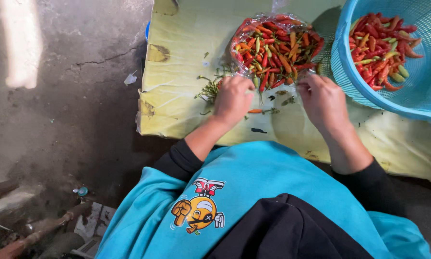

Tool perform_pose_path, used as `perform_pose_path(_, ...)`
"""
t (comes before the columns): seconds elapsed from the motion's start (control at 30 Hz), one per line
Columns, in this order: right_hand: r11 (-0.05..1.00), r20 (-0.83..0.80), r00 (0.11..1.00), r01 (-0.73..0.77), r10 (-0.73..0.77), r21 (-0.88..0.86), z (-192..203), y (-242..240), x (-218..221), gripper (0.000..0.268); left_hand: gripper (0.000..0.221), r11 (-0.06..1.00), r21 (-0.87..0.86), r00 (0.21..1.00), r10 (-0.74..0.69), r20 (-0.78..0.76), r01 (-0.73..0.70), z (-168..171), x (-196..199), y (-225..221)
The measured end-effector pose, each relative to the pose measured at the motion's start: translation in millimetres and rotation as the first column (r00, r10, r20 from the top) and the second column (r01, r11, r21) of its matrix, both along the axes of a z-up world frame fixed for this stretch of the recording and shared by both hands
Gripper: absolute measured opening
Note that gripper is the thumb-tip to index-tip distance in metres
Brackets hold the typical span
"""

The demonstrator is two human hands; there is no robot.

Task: The person repeatedly picks red and green chilies from a plastic bag, removes the stems by hand, and places the de-stemmed chilies into a blue colander. The stems are discarded on the table surface.

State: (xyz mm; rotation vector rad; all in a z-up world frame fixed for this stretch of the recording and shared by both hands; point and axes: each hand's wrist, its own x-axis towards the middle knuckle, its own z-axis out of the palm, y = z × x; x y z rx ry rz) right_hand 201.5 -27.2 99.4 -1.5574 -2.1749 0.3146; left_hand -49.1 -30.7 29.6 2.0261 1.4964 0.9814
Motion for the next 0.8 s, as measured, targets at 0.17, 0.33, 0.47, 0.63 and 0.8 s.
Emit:
perform_pose_path(0.17,0.976,0.099,0.974,0.208,-0.202,-0.06,-47.4,3.1,0.1,0.024,0.027,0.955,-0.105,0.96,-0.281,-0.013,0.278,-24.7,42.5,-16.1)
perform_pose_path(0.33,0.992,0.047,0.991,0.128,-0.127,-0.022,-56.8,-16.7,0.2,0.017,0.008,0.965,-0.101,0.956,-0.254,-0.144,0.241,-46.9,43.6,-12.6)
perform_pose_path(0.47,0.895,-0.248,0.908,0.227,-0.337,-0.385,-63.8,-25.3,-7.2,0.018,0.011,0.974,-0.14,0.978,-0.161,0.131,0.179,-53.3,37.8,-2.3)
perform_pose_path(0.63,0.781,-0.696,0.582,-0.159,-0.42,-0.605,-84.8,-31.5,-18.8,0.018,0.023,0.864,-0.423,0.825,0.016,0.565,0.273,-61.2,32.8,13.5)
perform_pose_path(0.8,0.614,-0.732,0.36,-0.398,-0.578,-0.681,-84.2,-31.8,-22.4,0.018,0.023,0.693,-0.524,0.603,0.161,0.781,0.495,-68.6,28.9,7.8)
